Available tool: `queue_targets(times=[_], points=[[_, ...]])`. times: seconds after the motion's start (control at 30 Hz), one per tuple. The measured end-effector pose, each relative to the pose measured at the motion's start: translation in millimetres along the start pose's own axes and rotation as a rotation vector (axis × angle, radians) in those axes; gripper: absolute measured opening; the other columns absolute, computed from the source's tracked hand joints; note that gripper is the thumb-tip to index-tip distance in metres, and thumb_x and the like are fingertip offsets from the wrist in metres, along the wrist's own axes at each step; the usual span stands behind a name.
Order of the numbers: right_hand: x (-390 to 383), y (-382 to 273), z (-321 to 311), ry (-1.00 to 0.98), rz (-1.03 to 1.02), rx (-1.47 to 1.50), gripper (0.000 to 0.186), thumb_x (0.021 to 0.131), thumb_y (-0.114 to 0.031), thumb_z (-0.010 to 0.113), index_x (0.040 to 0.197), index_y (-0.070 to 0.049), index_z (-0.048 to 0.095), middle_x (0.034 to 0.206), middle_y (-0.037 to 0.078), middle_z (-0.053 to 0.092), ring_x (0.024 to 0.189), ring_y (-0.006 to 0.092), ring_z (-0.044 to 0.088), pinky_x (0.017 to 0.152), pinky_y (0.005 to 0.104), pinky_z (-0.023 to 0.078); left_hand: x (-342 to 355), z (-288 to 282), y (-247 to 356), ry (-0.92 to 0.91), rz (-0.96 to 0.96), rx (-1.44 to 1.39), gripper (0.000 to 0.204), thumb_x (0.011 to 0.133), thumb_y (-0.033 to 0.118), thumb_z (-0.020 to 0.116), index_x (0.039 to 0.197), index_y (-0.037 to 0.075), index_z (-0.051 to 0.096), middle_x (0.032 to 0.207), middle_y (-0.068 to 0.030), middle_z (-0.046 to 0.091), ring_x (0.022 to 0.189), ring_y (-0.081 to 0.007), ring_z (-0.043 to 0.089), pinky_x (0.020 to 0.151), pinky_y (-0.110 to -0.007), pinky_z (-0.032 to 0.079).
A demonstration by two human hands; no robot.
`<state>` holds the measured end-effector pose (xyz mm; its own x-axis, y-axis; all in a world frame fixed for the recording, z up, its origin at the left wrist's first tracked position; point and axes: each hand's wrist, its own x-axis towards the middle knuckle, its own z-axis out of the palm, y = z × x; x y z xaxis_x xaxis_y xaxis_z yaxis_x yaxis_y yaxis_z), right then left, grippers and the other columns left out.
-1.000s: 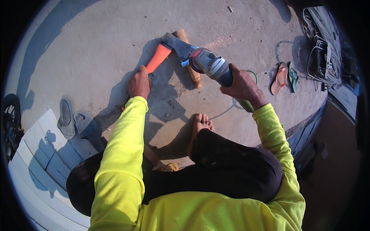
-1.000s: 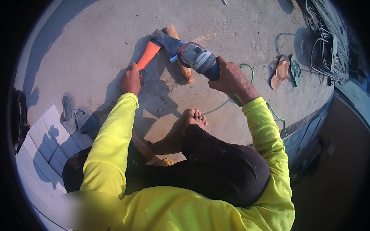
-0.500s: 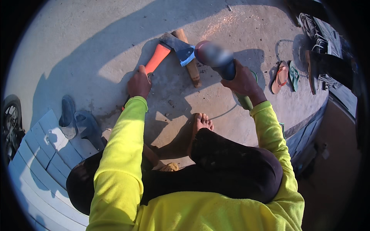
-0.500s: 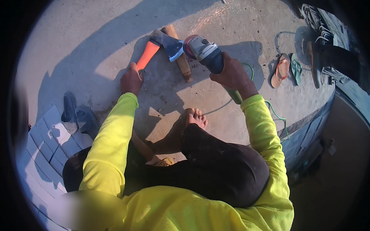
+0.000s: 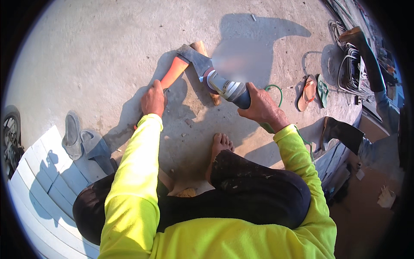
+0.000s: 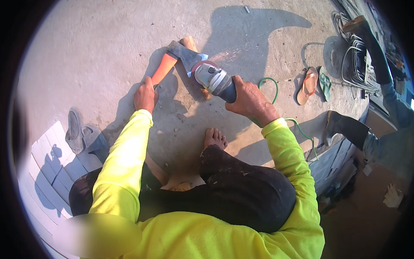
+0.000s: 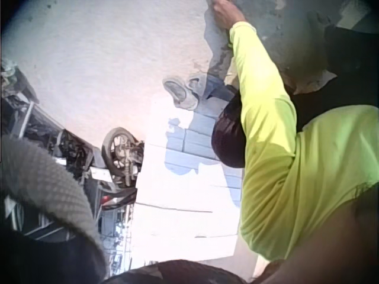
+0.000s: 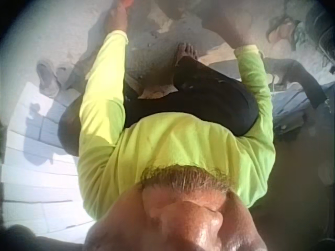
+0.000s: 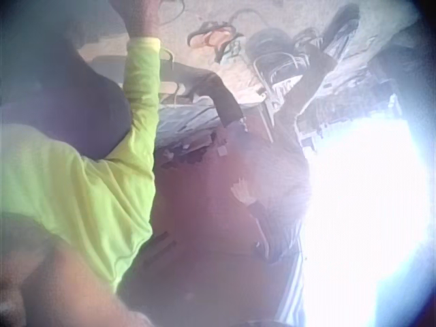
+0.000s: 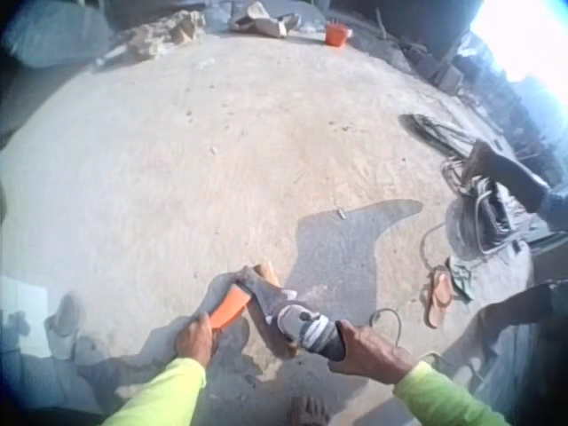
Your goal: The person uses a hammer to move wood boards and then uses an angle grinder to shape and sand the handle and head of an axe while sitting on the floor.
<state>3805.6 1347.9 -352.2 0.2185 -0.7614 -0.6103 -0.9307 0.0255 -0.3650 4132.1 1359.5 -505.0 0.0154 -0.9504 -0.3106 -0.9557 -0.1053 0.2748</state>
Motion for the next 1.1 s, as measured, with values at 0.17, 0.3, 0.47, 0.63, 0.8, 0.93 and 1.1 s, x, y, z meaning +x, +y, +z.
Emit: queue_targets(times=[0.17, 0.3, 0.47, 0.63, 0.8, 0.93, 1.1], points=[[4, -5, -6, 0.073, 0.050, 0.044, 0.066, 0.068, -0.024, 0.077, 0.121, 0.006, 0.053, 0.097, 0.030, 0.068, 0.095, 0.0442, 0.068, 0.085, 0.0480, 0.055, -1, -5, -1, -0.025, -0.006, 0.006, 0.021, 0.090, 0.015, 0.064, 0.099, 0.005, 0.049, 0.091, -0.0210, 0.070, 0.087, -0.0402, 0.070, 0.074, -0.050, 0.056], [7, -2, -14, 0.075, 0.105, -0.011, 0.067, 0.068, -0.024, 0.078, 0.122, 0.005, 0.052, 0.095, 0.028, 0.068, 0.093, 0.0419, 0.070, 0.085, 0.0474, 0.056, -1, -6, 2, -0.036, -0.003, -0.014, 0.025, 0.089, 0.019, 0.067, 0.100, 0.005, 0.049, 0.093, -0.0208, 0.070, 0.091, -0.0402, 0.069, 0.076, -0.050, 0.056], [-8, -24, 12, -0.012, -0.001, -0.062, 0.068, 0.069, -0.023, 0.079, 0.126, 0.003, 0.052, 0.097, 0.027, 0.069, 0.093, 0.0408, 0.071, 0.086, 0.0455, 0.057, 0, -6, -2, -0.061, -0.024, -0.010, 0.023, 0.089, 0.015, 0.066, 0.101, 0.006, 0.049, 0.092, -0.0206, 0.071, 0.089, -0.0406, 0.070, 0.075, -0.050, 0.056], [1, -20, -4, 0.091, 0.131, -0.039, 0.066, 0.068, -0.022, 0.079, 0.122, 0.004, 0.052, 0.095, 0.027, 0.069, 0.090, 0.0414, 0.070, 0.083, 0.0465, 0.057, -3, 1, -7, -0.035, 0.013, -0.009, 0.019, 0.090, 0.013, 0.062, 0.101, 0.007, 0.049, 0.090, -0.0201, 0.071, 0.087, -0.0408, 0.070, 0.073, -0.050, 0.056], [-5, -20, 18, 0.058, -0.011, -0.048, 0.071, 0.069, -0.026, 0.080, 0.125, 0.005, 0.050, 0.093, 0.028, 0.068, 0.087, 0.0432, 0.070, 0.079, 0.0486, 0.055, -1, -9, 2, -0.089, -0.051, -0.020, 0.020, 0.089, 0.015, 0.063, 0.102, 0.006, 0.049, 0.091, -0.0206, 0.071, 0.088, -0.0415, 0.070, 0.076, -0.051, 0.056], [-4, -24, 7, 0.068, 0.062, -0.028, 0.070, 0.068, -0.026, 0.081, 0.123, 0.006, 0.051, 0.094, 0.028, 0.068, 0.088, 0.0435, 0.069, 0.079, 0.0481, 0.055, -1, -7, -2, -0.068, -0.026, -0.052, 0.023, 0.088, 0.017, 0.065, 0.101, 0.006, 0.049, 0.091, -0.0210, 0.071, 0.089, -0.0424, 0.069, 0.077, -0.052, 0.055], [-6, -27, 20, 0.043, -0.004, -0.062, 0.067, 0.069, -0.025, 0.080, 0.122, 0.005, 0.052, 0.094, 0.027, 0.068, 0.089, 0.0434, 0.069, 0.080, 0.0482, 0.055, 0, -6, -3, -0.077, -0.048, -0.056, 0.018, 0.089, 0.015, 0.061, 0.100, 0.005, 0.050, 0.092, -0.0212, 0.071, 0.089, -0.0420, 0.069, 0.077, -0.052, 0.055]])
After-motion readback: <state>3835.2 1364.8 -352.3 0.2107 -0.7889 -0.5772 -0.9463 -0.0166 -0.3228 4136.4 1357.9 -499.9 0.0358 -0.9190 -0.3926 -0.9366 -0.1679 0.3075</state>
